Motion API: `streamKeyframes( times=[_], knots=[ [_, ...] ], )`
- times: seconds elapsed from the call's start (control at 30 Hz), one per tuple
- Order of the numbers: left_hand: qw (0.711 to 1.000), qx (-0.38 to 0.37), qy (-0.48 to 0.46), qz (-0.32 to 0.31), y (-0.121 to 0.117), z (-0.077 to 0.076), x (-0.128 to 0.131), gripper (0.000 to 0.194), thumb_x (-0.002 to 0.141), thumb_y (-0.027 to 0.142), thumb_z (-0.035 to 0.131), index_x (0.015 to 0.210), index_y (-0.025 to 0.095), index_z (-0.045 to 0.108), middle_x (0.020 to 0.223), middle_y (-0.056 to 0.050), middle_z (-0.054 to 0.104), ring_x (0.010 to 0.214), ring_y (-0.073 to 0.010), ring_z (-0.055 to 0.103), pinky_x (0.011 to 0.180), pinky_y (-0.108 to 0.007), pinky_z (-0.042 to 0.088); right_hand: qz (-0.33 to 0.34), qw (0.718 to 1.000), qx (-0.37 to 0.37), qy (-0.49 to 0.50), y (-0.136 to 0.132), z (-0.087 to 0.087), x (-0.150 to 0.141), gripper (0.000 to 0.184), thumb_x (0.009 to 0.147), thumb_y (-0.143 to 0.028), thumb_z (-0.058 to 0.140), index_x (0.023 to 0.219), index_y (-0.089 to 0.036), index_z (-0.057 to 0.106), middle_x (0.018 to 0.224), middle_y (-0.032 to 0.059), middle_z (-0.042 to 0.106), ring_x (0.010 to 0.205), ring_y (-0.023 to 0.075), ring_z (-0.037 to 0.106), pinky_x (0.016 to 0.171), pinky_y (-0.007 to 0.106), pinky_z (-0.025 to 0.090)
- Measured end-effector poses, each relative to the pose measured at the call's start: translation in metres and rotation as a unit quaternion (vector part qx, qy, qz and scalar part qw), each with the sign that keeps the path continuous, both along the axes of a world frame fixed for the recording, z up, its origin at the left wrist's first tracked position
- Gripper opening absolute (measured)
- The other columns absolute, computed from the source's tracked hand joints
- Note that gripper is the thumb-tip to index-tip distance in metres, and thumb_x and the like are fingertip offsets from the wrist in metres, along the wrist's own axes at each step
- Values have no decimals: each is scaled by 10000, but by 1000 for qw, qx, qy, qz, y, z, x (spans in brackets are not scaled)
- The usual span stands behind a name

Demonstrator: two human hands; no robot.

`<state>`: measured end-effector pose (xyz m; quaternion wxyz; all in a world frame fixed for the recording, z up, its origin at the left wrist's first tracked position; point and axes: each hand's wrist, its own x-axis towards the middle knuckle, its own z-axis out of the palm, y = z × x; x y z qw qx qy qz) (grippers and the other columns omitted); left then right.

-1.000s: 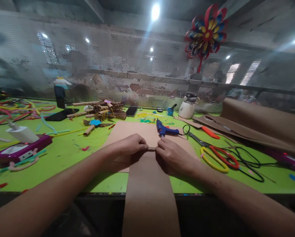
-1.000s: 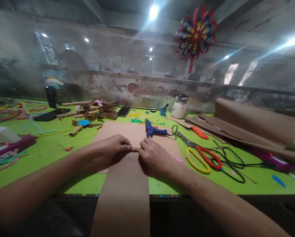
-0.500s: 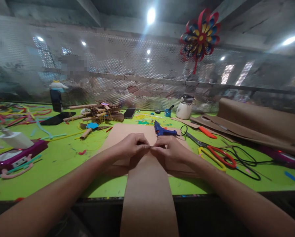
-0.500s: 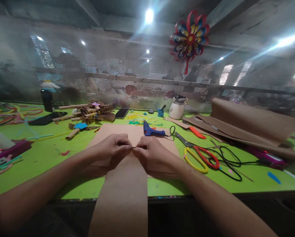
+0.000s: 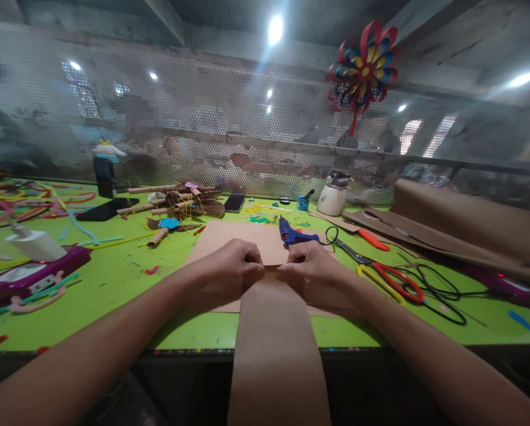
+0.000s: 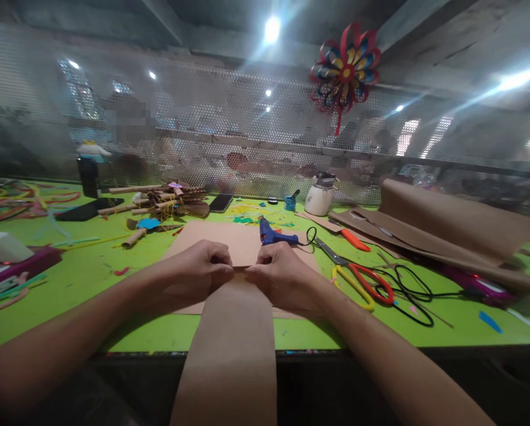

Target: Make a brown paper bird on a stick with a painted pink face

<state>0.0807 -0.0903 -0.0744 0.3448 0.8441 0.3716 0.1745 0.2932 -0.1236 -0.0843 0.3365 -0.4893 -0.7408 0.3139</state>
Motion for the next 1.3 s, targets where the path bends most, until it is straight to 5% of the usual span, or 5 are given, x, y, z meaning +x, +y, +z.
streamKeyframes(
  times=[0.2,0.47,0.77,1.1,1.3],
  knots=[
    [993,96,54,-29,14,1,-4,190,753,288,503,686,158,624,650,6,603,609,-124,508,517,-207,329,13,999,24,20,9,-2,9,243,668,-340,686,568,-130,617,555,7,560,510,96,473,443,199,330],
    [991,101,69,-47,12,6,-7,216,784,304,506,686,151,624,624,10,597,586,-114,502,502,-197,318,37,999,-31,14,11,-4,17,356,688,-440,677,525,-144,568,451,-17,526,442,91,476,435,202,324],
    [986,134,73,-66,15,13,-9,216,729,190,479,820,144,670,779,-22,664,709,-146,561,620,-217,377,58,998,18,-19,12,7,25,350,737,-418,619,529,-148,539,501,-19,489,509,100,460,506,221,331],
    [988,112,78,-71,28,3,-16,217,716,216,459,794,148,649,723,-7,626,643,-133,515,562,-211,343,-21,999,12,29,15,-2,22,333,691,-414,655,531,-143,543,491,-15,481,485,100,437,485,231,312],
    [993,81,68,-51,32,0,-17,192,762,254,438,735,168,608,667,13,585,616,-121,495,534,-202,330,-46,995,84,15,17,2,20,245,707,-353,639,602,-132,641,610,27,578,584,124,504,552,239,372]
  ],
)
